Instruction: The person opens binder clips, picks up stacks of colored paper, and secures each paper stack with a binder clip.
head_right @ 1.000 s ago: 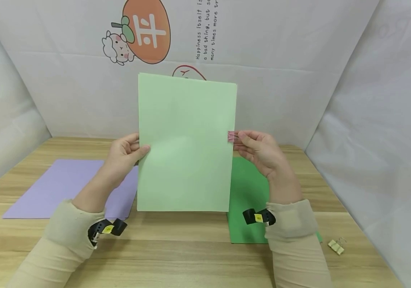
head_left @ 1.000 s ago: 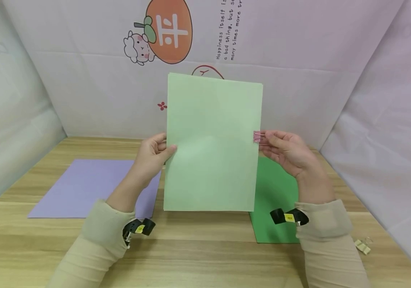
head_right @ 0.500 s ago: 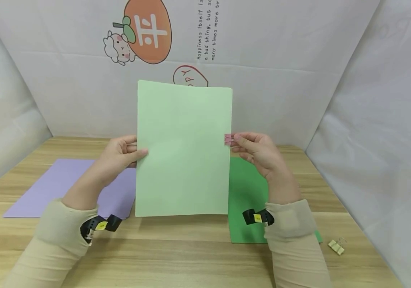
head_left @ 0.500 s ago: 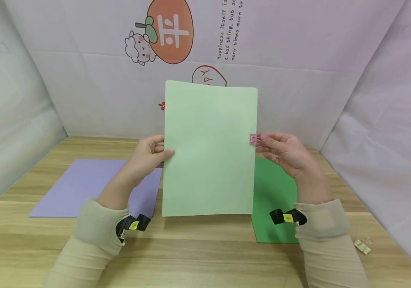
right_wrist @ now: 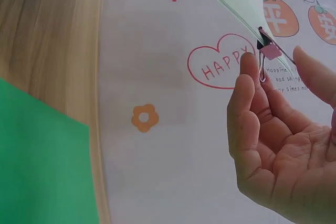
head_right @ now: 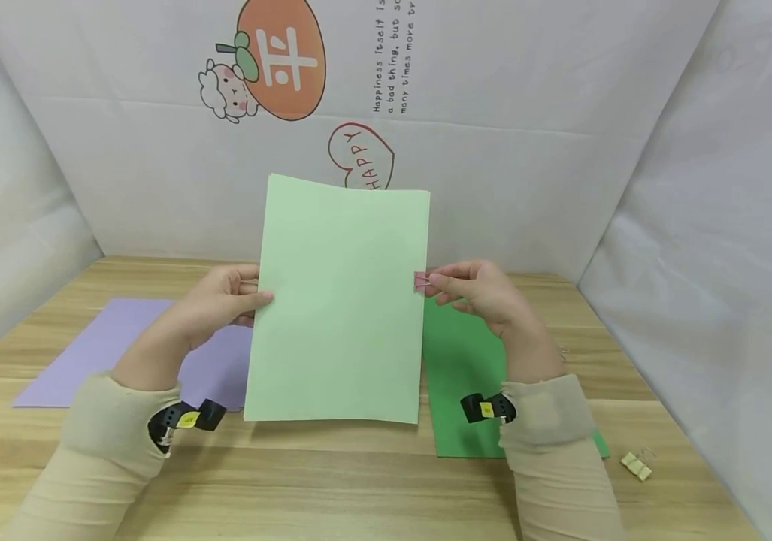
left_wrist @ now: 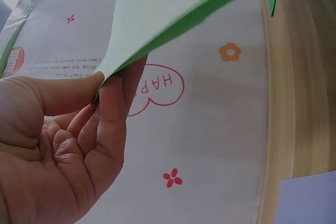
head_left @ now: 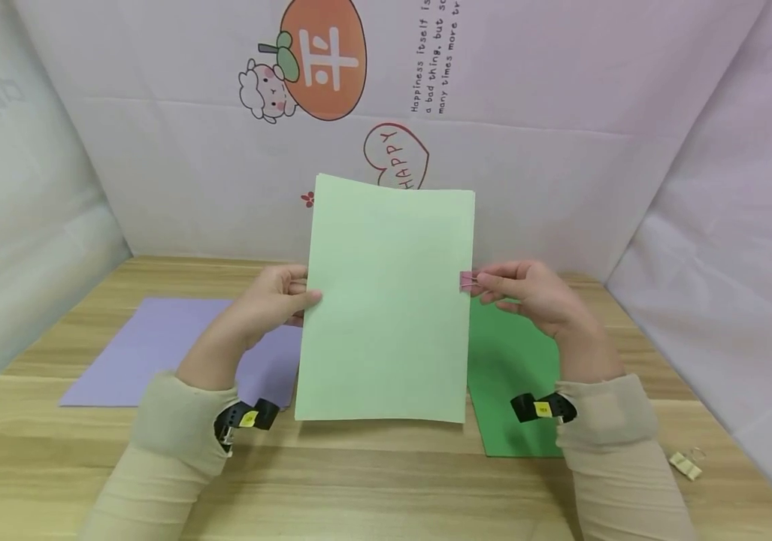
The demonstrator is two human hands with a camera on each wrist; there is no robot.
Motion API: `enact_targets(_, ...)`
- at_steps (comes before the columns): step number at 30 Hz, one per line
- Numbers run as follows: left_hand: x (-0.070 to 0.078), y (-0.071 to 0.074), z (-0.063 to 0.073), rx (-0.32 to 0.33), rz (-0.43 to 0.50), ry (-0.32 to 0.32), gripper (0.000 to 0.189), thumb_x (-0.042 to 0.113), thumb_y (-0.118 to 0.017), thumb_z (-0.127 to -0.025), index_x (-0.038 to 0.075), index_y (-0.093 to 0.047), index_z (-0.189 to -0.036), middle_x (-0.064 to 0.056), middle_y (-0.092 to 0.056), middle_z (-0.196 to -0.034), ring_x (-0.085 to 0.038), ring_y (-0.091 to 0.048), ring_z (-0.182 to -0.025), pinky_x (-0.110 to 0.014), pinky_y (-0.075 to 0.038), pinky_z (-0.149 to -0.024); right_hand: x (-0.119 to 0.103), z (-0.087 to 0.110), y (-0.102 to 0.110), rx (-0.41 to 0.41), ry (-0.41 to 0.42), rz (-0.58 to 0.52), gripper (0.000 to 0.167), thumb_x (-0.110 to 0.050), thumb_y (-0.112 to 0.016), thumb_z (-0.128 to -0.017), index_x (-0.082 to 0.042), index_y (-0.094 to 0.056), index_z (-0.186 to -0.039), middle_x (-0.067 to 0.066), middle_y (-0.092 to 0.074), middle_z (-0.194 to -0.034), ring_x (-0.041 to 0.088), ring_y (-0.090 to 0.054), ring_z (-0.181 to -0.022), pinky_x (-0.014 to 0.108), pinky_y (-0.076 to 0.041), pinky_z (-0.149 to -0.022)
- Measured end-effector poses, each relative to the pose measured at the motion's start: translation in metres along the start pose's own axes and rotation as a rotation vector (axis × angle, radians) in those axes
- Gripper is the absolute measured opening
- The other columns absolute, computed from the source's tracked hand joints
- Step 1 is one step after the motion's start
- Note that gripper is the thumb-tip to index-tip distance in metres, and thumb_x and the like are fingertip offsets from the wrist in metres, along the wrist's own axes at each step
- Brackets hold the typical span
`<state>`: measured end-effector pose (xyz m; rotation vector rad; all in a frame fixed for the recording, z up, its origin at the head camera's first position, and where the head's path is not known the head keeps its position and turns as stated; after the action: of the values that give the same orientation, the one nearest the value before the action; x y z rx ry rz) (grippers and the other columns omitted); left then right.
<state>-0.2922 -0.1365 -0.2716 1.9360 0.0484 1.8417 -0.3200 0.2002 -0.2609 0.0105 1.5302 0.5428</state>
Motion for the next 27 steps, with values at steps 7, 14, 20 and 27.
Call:
enact_targets(7,-0.014,-0.003,-0.002,-0.032,-0.026,0.037,0.044,0.006,-0.053,-0.102,0.001,-0.045,-0.145,-0.022,-0.07,-0.12,-0.011,-0.071,-0.084,-0.031,-0.058,-0.079,0.006,-0.003,0.002,-0.029,-0.04,0.118,0.05,-0.034,-0.064,-0.098,0.002,-0.058,-0.13,-0.009,-0.073,-0.1,0.015,-0.065,-0.097,0.05,-0.037,-0.114)
enact_targets(14,-0.019,-0.004,-0.003,-0.052,-0.06,0.044,0.044,0.004,-0.05,-0.103,-0.001,-0.044,-0.146,-0.02,-0.072,-0.113,-0.012,-0.069,-0.08,-0.029,-0.057,-0.075,0.006,-0.009,-0.001,-0.06,-0.057,0.211,0.047,-0.034,-0.062,-0.099,0.001,-0.059,-0.131,-0.001,-0.072,-0.107,0.021,-0.063,-0.102,0.041,-0.047,-0.103)
enact_targets(20,-0.025,-0.008,-0.004,-0.073,-0.078,0.067,0.04,0.004,-0.051,-0.102,-0.001,-0.05,-0.141,-0.015,-0.074,-0.102,-0.012,-0.068,-0.077,-0.031,-0.059,-0.074,0.015,-0.016,-0.006,-0.092,-0.097,0.23,0.042,-0.027,-0.062,-0.099,0.005,-0.061,-0.127,0.003,-0.072,-0.101,0.015,-0.064,-0.09,0.023,-0.052,-0.084)
enact_targets(27,-0.036,-0.014,-0.006,-0.106,-0.107,0.09,0.036,0.003,-0.052,-0.101,0.002,-0.054,-0.137,-0.004,-0.072,-0.088,-0.013,-0.067,-0.073,-0.035,-0.059,-0.075,0.027,-0.019,-0.013,-0.104,-0.139,0.264,0.034,-0.022,-0.064,-0.097,0.005,-0.066,-0.116,0.012,-0.072,-0.105,0.014,-0.064,-0.086,0.021,-0.053,-0.079)
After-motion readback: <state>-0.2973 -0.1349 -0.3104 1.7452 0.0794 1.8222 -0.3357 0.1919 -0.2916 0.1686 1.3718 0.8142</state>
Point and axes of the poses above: each hand's wrist, its own z-axis away from the middle knuckle, its own y-axis out of the back of the hand, x = y × z, the point moved 6 cm from there along -z, towards the middle knuckle
